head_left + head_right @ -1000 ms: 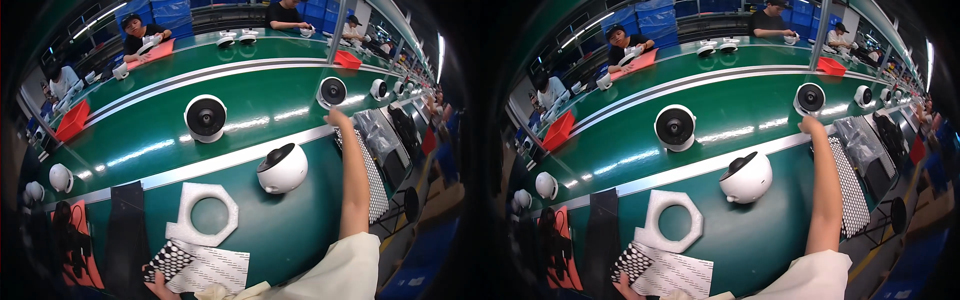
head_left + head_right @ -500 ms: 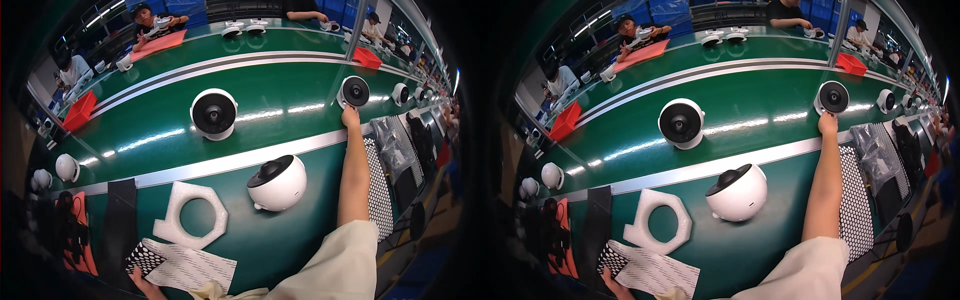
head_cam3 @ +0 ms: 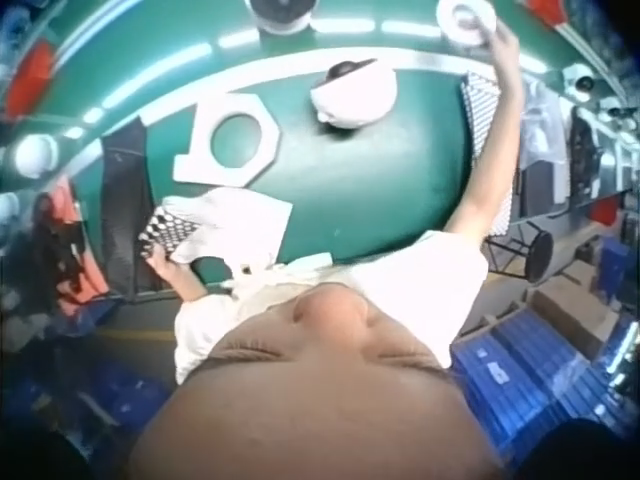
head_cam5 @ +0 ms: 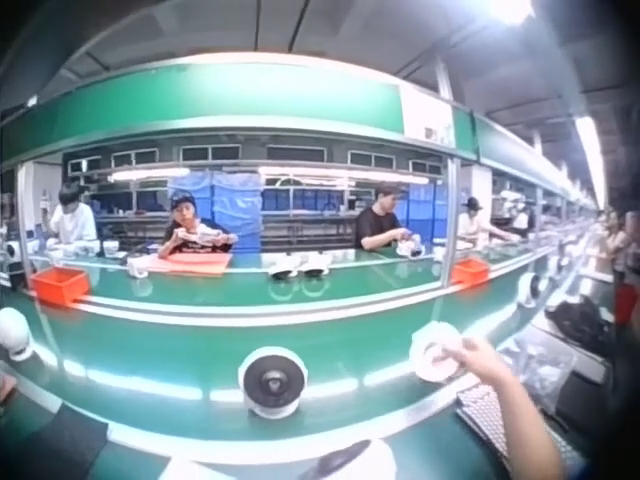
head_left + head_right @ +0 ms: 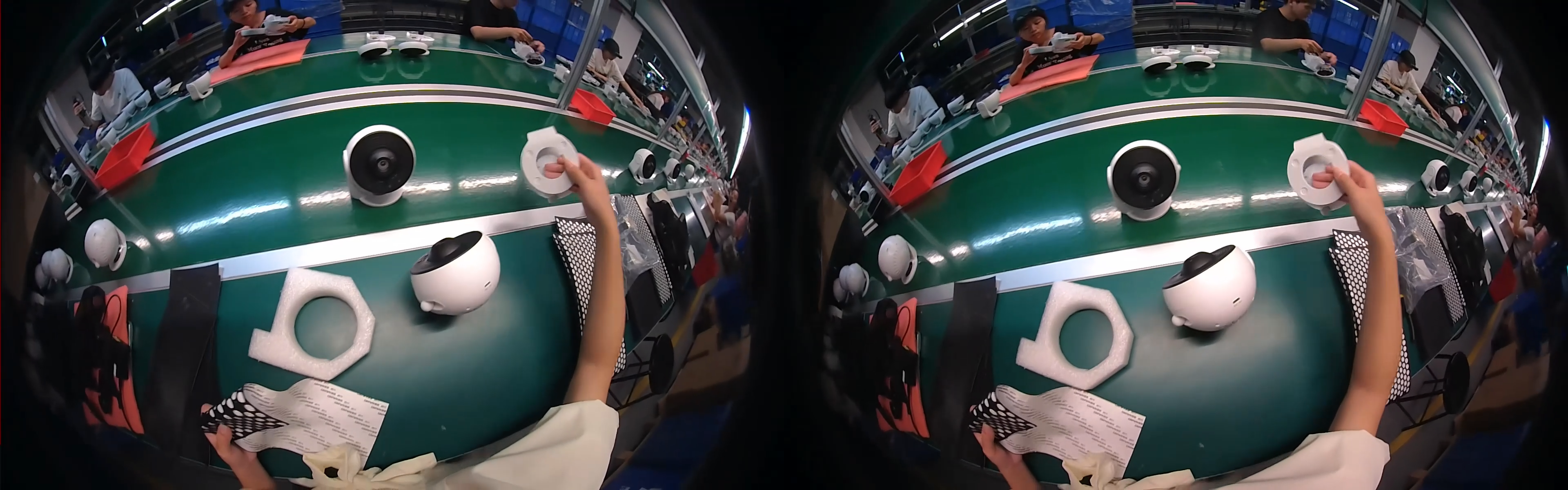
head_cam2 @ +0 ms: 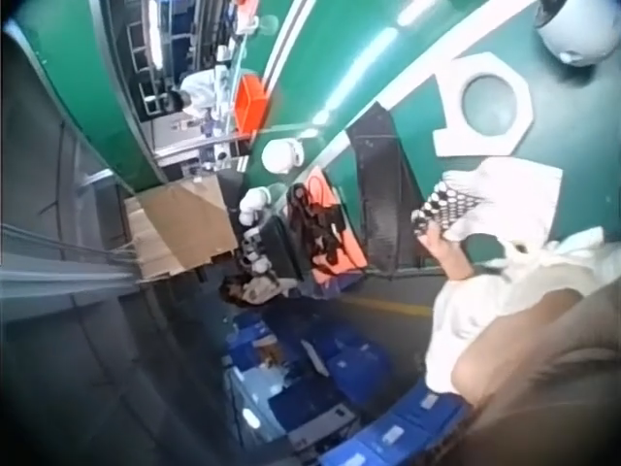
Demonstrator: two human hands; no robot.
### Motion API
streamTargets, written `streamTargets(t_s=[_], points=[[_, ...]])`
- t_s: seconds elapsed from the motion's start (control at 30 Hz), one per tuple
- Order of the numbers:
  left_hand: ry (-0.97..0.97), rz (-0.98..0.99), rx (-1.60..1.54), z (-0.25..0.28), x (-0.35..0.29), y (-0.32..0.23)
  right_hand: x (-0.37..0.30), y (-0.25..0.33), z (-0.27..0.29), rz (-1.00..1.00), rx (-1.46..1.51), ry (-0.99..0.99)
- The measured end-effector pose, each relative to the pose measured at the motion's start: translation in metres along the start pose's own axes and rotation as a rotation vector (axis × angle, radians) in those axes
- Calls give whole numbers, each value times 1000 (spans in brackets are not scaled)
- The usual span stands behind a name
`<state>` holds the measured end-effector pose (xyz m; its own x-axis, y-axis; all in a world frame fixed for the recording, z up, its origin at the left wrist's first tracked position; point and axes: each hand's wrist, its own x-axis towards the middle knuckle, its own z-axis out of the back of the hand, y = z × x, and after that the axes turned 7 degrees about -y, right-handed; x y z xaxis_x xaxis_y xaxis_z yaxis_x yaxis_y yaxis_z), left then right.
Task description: Peeling and sticking small round covers or labels onto the base of security camera housings on an assembly line.
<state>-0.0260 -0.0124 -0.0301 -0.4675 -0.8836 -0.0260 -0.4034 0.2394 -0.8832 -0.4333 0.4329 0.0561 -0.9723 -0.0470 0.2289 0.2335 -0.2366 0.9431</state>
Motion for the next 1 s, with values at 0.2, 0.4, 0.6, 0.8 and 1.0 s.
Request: streamTargets(t_s=[0.2, 0.4, 0.6, 0.8, 1.0], points=[[282, -85, 162, 5, -5, -10, -86, 132, -66, 182, 209, -50], [647, 71, 103, -7, -20, -25, -172, 191, -146, 117, 272, 408], [827, 75, 202, -11, -33, -47, -168, 173, -248, -39, 289, 953], [710, 52, 236, -25, -22, -58, -146, 154, -267, -84, 27, 896], [618, 60, 235, -23, -14, -51, -163, 139, -280, -226, 135, 857]])
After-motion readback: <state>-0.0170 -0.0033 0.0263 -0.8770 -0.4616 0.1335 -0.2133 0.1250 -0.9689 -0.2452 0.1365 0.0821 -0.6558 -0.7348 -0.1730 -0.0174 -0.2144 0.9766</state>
